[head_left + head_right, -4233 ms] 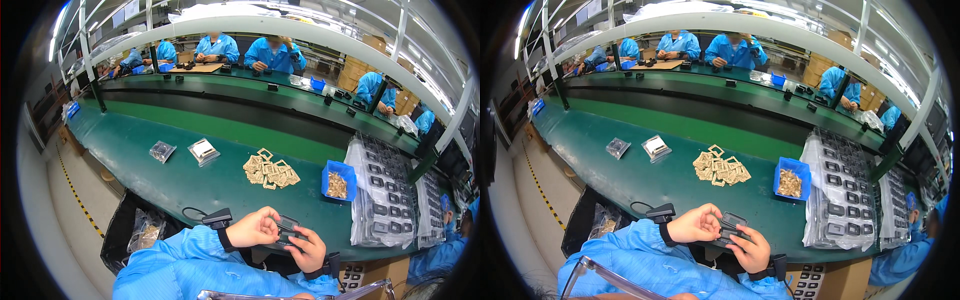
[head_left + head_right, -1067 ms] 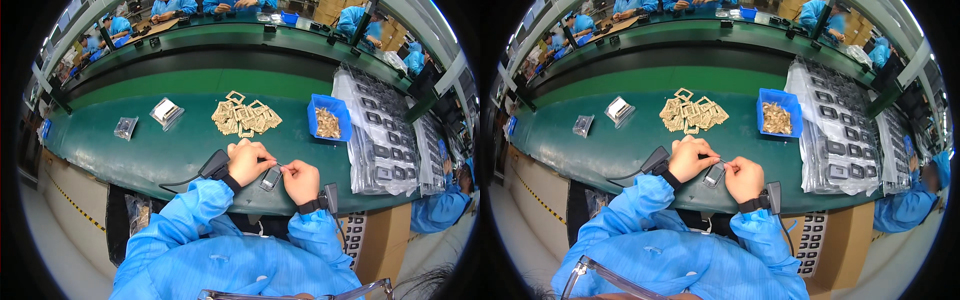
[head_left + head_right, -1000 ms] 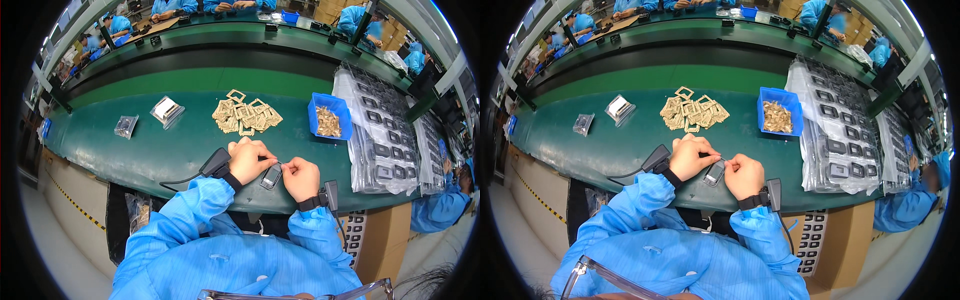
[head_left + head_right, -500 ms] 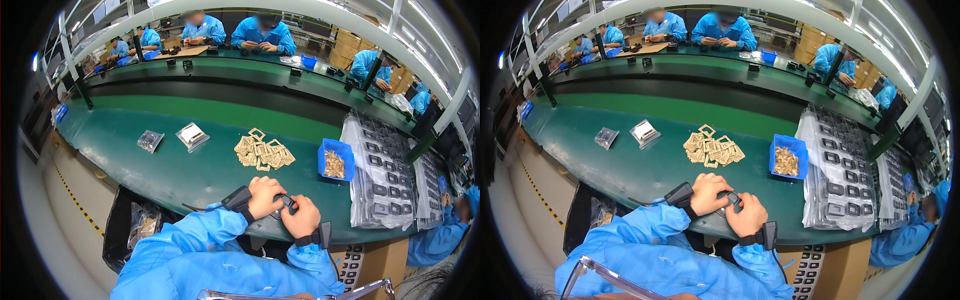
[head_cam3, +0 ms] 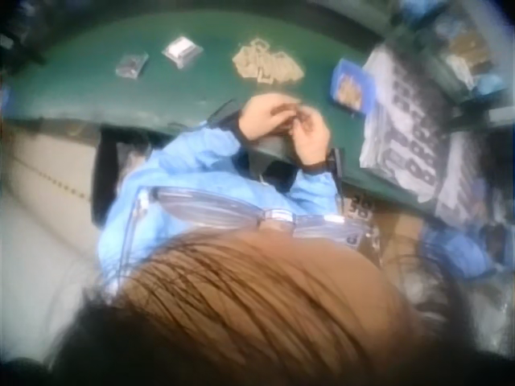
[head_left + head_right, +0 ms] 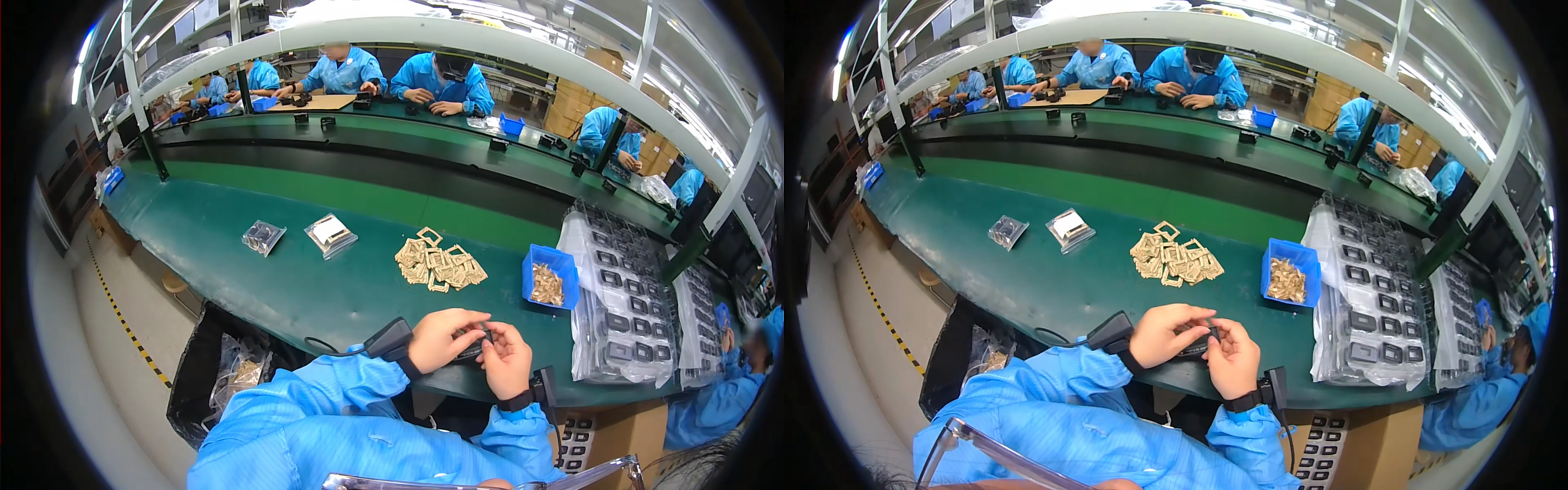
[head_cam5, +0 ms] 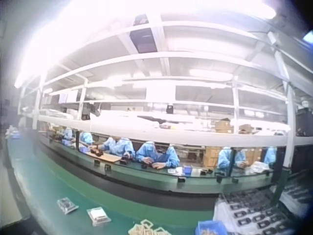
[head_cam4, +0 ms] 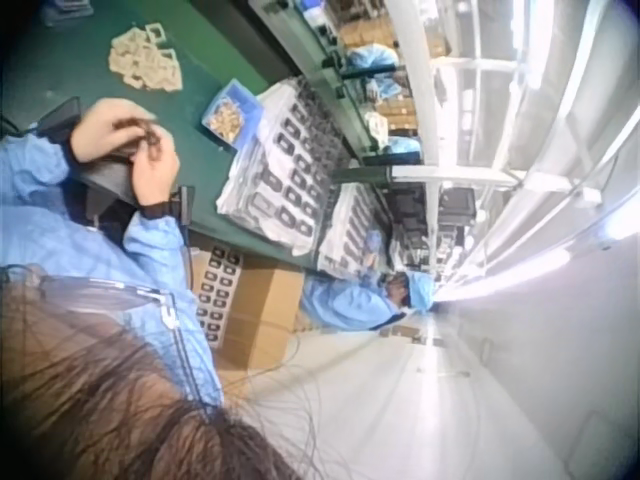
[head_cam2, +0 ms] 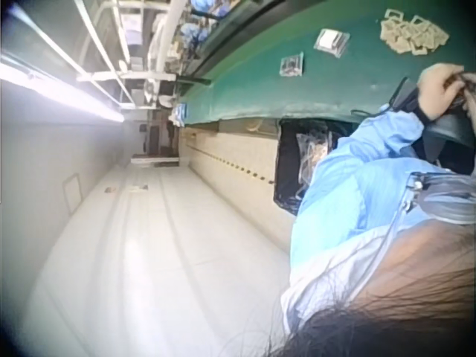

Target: The recorder is assembling small black plastic components with beige/metal inserts on a factory assembly line workbench.

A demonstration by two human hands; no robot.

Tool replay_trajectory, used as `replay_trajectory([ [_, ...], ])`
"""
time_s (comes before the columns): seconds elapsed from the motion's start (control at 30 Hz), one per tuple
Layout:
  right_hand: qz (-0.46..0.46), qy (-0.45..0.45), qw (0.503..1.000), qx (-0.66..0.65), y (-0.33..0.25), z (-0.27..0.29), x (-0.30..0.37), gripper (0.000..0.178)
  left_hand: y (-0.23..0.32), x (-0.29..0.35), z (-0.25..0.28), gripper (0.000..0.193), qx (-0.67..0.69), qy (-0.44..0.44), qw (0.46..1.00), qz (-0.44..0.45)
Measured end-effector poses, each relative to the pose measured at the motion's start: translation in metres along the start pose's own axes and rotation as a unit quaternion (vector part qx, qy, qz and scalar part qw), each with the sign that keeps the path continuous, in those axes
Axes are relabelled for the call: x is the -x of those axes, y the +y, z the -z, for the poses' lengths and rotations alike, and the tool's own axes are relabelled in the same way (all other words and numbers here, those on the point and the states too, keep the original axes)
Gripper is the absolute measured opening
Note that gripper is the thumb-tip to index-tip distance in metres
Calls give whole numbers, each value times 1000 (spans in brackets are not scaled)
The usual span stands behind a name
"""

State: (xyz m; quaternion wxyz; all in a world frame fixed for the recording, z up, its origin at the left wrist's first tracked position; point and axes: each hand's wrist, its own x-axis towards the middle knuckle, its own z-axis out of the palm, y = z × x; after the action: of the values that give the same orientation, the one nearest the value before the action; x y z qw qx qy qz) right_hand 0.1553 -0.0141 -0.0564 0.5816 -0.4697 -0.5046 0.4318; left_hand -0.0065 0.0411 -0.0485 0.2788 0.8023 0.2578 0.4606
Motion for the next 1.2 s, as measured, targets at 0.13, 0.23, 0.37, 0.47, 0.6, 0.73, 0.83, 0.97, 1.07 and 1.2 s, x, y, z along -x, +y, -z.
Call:
replay_trajectory([
  [0.13, 41, 20, 999, -22, -25, 5, 1, 23, 15, -8, 15, 19, 66, -3, 990, 126],
  [0.23, 21, 14, 997, -66, -32, -1, 7, 13, 24, -12, 26, 19, 177, -43, 966, 183],
  [0.37, -5, 26, 997, -68, -26, -3, 18, 9, 34, -3, 28, 18, 248, -72, 941, 220],
  [0.47, -15, 26, 997, -71, -24, -3, 29, 8, 27, 10, 24, 18, 192, -87, 961, 182],
  [0.6, -48, 2, 997, -65, -14, -1, 39, 10, 23, 25, 20, 20, 132, -86, 977, 143],
  [0.73, -67, 26, 997, -40, 5, 8, 36, 11, 24, 34, 22, 26, 20, -45, 990, 130],
  [0.83, -98, 34, 994, 26, 11, 32, 25, 9, -1, 50, 45, 33, -205, -52, 977, 27],
  [0.97, 41, 38, 952, 301, 13, 54, 15, 14, -28, 78, 83, 36, -307, -28, 951, 13],
  [1.07, 135, 73, 861, 484, -7, 46, 8, 29, -23, 89, 89, 29, -283, 25, 957, 54],
  [1.2, 377, 124, 887, 236, -88, 57, 16, 43, -16, 84, 86, 26, -313, 16, 948, 62],
])
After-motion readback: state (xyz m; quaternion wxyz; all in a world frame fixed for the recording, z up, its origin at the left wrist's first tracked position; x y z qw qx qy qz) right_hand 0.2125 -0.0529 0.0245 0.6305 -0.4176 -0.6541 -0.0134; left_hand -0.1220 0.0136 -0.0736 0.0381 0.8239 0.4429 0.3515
